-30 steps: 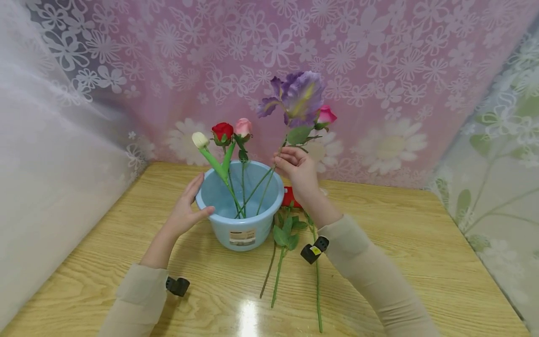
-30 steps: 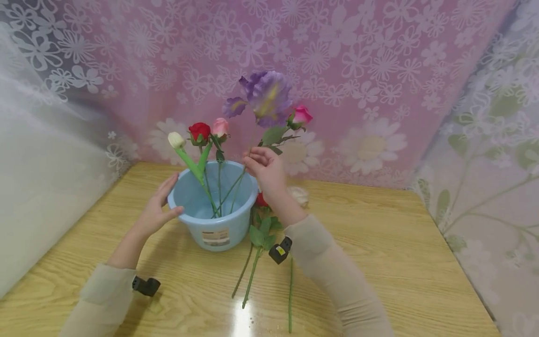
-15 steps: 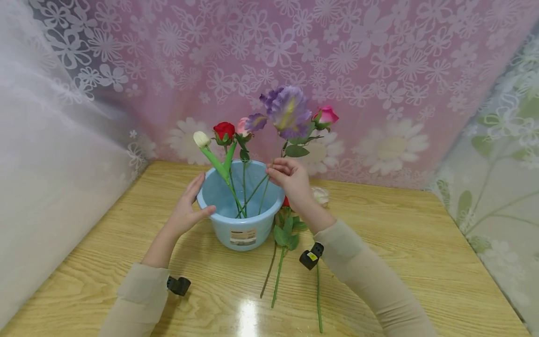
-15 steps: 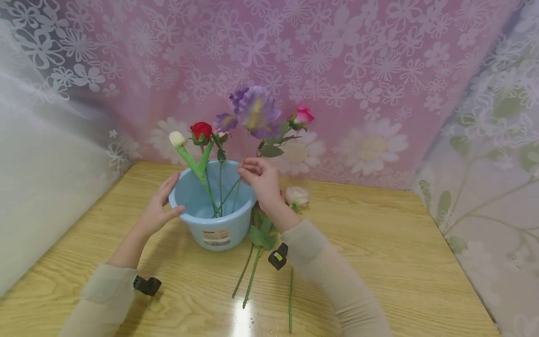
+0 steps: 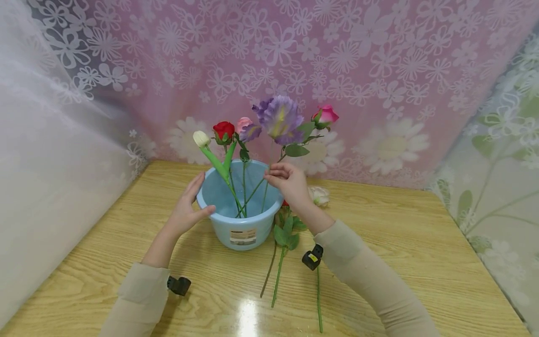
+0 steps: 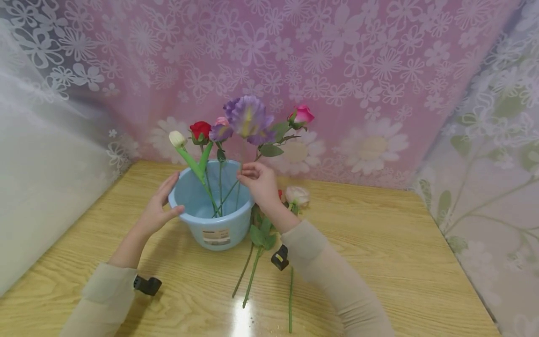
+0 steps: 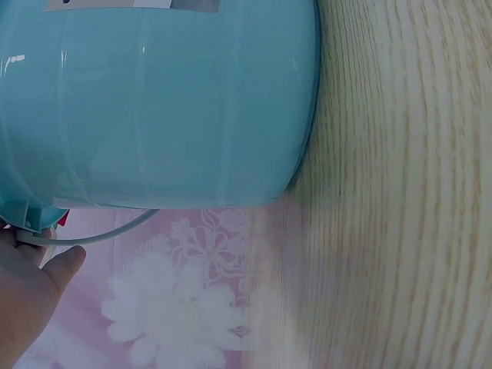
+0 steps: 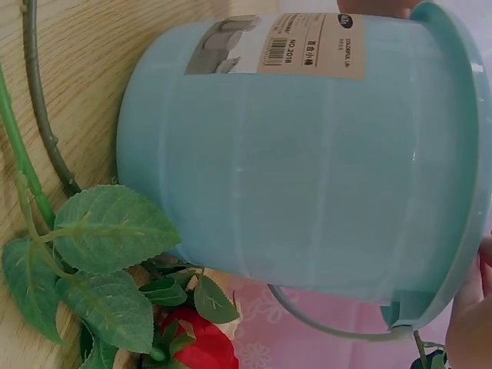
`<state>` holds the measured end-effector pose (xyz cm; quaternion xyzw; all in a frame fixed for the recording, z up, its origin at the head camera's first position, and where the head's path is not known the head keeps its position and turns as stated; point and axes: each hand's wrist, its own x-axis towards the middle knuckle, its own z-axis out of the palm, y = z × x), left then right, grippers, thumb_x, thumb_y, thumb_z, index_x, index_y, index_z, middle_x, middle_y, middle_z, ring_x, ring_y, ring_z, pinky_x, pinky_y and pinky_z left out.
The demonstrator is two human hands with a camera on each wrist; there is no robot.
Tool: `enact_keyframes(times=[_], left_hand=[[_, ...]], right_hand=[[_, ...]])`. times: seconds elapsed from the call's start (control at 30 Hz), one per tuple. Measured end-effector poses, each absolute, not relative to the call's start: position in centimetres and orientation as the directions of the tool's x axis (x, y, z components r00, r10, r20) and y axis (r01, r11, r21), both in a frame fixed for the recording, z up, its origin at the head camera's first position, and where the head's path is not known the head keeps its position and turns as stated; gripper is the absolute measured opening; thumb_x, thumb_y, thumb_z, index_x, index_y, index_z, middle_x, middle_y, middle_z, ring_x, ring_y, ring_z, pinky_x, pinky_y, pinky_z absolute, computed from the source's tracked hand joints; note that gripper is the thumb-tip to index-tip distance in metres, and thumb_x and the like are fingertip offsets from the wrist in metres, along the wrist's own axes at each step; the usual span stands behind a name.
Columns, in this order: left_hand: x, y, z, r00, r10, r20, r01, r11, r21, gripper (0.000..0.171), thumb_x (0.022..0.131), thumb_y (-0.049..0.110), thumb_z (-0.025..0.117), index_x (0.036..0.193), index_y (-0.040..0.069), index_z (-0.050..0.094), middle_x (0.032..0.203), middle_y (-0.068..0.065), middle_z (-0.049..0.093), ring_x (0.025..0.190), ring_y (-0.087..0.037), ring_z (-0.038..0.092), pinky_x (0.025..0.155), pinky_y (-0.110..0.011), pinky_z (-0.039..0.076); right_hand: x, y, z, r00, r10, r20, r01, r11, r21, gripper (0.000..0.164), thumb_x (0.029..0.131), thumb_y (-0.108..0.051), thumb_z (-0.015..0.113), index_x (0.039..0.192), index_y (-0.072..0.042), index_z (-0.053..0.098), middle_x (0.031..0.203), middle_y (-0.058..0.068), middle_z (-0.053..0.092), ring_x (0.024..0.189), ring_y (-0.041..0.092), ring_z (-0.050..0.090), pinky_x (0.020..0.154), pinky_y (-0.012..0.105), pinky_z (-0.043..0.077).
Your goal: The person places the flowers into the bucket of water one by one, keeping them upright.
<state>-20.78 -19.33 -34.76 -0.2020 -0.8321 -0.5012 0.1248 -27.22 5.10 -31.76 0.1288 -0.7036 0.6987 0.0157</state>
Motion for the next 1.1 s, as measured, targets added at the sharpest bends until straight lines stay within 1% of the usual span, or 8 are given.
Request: enact_keyframes(times=[0.13, 0.4, 0.57, 0.9, 1.1], left_hand=[[-20.8, -19.3, -34.8, -0.886, 0.212, 0.413, 0.464, 0.412, 0.784, 0.082, 0.078, 0.022, 0.064, 0.137, -0.009, 0.016, 0.141, -0.026, 0.012, 0.128, -0.039, 0.014, 0.101, -0.05, 0.02], [-20.9, -19.4, -34.9, -0.88, 0.215, 0.423, 0.474, 0.4, 0.784, 0.084, 0.078, 0.027, 0.064, 0.136, -0.01, 0.016, 0.141, -0.026, 0.012, 0.128, -0.039, 0.014, 0.101, -0.051, 0.02], [-20.9, -19.4, -34.9, -0.876, 0.218, 0.43, 0.483, 0.393, 0.783, 0.083, 0.079, 0.026, 0.064, 0.136, -0.01, 0.016, 0.141, -0.027, 0.011, 0.127, -0.04, 0.015, 0.1, -0.051, 0.021], [-20.9, -19.3, -35.0, -0.878, 0.212, 0.43, 0.479, 0.392, 0.785, 0.083, 0.079, 0.027, 0.064, 0.136, -0.01, 0.016, 0.141, -0.026, 0.012, 0.127, -0.039, 0.015, 0.101, -0.051, 0.021], [-21.0, -19.3, -35.1, -0.876, 0.208, 0.435, 0.482, 0.385, 0.787, 0.082, 0.078, 0.023, 0.064, 0.136, -0.01, 0.017, 0.141, -0.026, 0.012, 0.127, -0.04, 0.015, 0.101, -0.051, 0.02]], right_hand=[[-27.4, 5.2, -32.0, -0.969, -0.154, 0.195, -0.204, 0.039, -0.978, 0.03, 0.078, 0.002, 0.063, 0.105, 0.011, 0.055, 0.092, 0.017, 0.062, 0.086, 0.018, 0.061, 0.077, 0.026, 0.049], [-27.2, 5.4, -32.0, -0.975, -0.148, 0.165, -0.187, 0.153, -0.97, 0.03, 0.079, -0.003, 0.064, 0.107, 0.008, 0.058, 0.096, 0.018, 0.063, 0.088, 0.021, 0.06, 0.076, 0.025, 0.049], [-27.0, 5.5, -31.8, -0.973, -0.152, 0.172, -0.203, 0.218, -0.955, 0.031, 0.079, -0.004, 0.064, 0.108, 0.006, 0.059, 0.097, 0.018, 0.063, 0.09, 0.023, 0.06, 0.075, 0.026, 0.05], [-26.9, 6.1, -31.7, -0.975, -0.149, 0.168, -0.202, 0.256, -0.945, 0.035, 0.08, -0.004, 0.063, 0.113, 0.006, 0.057, 0.101, 0.018, 0.062, 0.094, 0.023, 0.059, 0.077, 0.025, 0.049], [-26.6, 6.8, -31.8, -0.967, -0.163, 0.194, -0.227, 0.217, -0.949, 0.031, 0.081, -0.004, 0.062, 0.112, 0.004, 0.058, 0.101, 0.017, 0.062, 0.095, 0.022, 0.059, 0.08, 0.025, 0.048]])
